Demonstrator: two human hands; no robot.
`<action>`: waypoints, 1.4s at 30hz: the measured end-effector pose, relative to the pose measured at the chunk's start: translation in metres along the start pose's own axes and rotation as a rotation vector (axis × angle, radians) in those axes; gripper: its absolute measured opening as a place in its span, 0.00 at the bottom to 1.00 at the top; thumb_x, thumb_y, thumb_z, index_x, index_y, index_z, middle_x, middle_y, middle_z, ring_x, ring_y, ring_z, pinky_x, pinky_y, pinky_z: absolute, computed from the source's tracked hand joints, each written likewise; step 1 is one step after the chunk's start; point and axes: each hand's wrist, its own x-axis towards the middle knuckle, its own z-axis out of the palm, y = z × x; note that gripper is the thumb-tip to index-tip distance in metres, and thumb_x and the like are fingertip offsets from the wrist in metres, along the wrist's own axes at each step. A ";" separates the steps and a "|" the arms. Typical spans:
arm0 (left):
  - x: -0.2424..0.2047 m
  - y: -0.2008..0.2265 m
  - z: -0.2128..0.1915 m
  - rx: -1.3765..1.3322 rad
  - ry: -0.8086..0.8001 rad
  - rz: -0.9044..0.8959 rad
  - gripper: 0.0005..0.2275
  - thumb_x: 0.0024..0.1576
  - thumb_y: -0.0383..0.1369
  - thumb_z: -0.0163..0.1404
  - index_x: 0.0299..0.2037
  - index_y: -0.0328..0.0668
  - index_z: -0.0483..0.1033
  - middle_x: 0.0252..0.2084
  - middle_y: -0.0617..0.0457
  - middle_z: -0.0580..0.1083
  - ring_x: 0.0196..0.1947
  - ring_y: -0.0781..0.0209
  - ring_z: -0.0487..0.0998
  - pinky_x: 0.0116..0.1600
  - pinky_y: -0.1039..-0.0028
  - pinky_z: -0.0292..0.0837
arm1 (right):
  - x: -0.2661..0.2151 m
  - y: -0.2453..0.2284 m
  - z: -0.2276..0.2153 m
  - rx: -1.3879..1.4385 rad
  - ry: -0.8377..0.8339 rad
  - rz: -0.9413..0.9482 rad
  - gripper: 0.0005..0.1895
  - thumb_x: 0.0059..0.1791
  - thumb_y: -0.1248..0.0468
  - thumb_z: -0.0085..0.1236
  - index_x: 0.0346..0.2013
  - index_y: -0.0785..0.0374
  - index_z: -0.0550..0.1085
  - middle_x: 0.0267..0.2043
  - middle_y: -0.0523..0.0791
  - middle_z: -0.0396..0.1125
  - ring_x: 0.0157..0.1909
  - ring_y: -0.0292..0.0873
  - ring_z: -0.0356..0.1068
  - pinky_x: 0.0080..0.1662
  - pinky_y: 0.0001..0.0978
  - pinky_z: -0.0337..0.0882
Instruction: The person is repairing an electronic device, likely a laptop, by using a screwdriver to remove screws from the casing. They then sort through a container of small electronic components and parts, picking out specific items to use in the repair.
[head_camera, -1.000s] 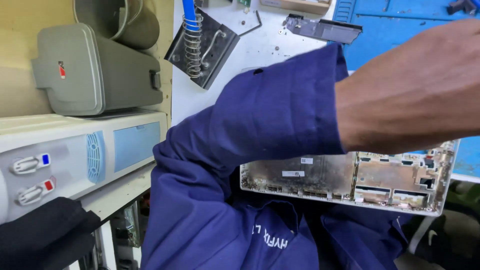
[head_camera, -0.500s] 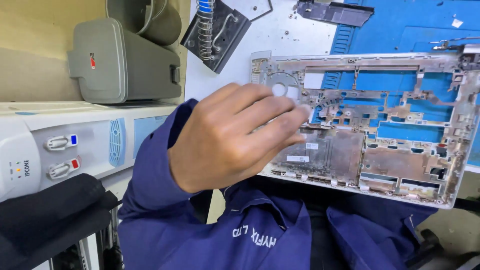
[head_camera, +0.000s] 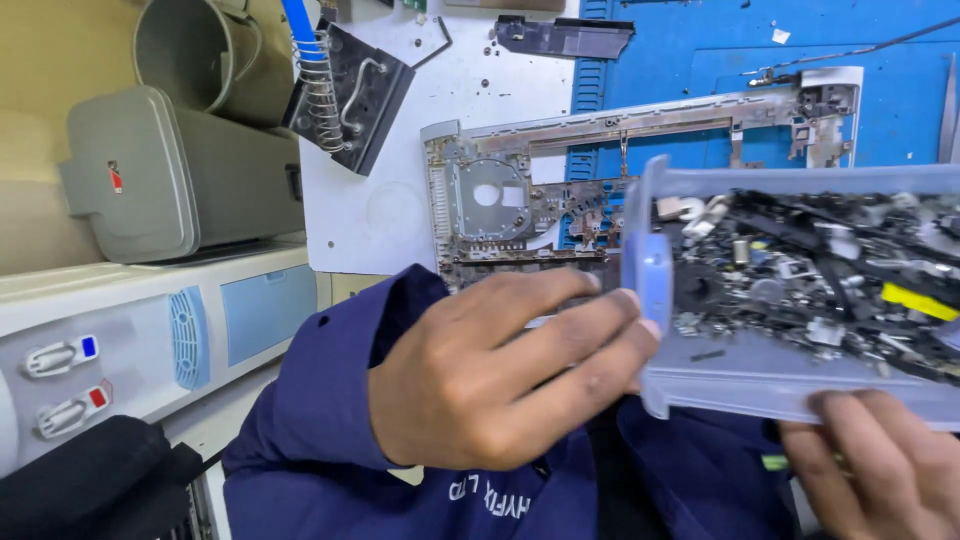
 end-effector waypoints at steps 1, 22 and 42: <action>0.002 0.001 0.007 0.008 -0.003 -0.002 0.09 0.71 0.27 0.48 0.50 0.26 0.80 0.47 0.39 0.79 0.44 0.44 0.82 0.51 0.57 0.88 | 0.009 0.004 0.010 0.002 0.008 -0.004 0.08 0.51 0.78 0.55 0.45 0.79 0.76 0.45 0.69 0.70 0.36 0.70 0.77 0.40 0.59 0.77; -0.007 -0.029 0.109 0.337 -0.305 -0.105 0.12 0.64 0.23 0.51 0.57 0.31 0.72 0.42 0.51 0.70 0.40 0.55 0.70 0.40 0.66 0.68 | 0.047 0.014 0.006 0.373 0.064 0.261 0.22 0.56 0.61 0.33 0.45 0.76 0.74 0.53 0.67 0.72 0.52 0.67 0.74 0.58 0.54 0.74; -0.010 -0.035 0.110 0.109 -0.240 -0.040 0.07 0.51 0.17 0.51 0.32 0.38 0.70 0.38 0.43 0.67 0.40 0.47 0.67 0.41 0.60 0.65 | -0.016 0.032 0.040 0.535 0.050 0.676 0.10 0.54 0.76 0.48 0.50 0.71 0.65 0.50 0.57 0.74 0.51 0.60 0.75 0.57 0.51 0.72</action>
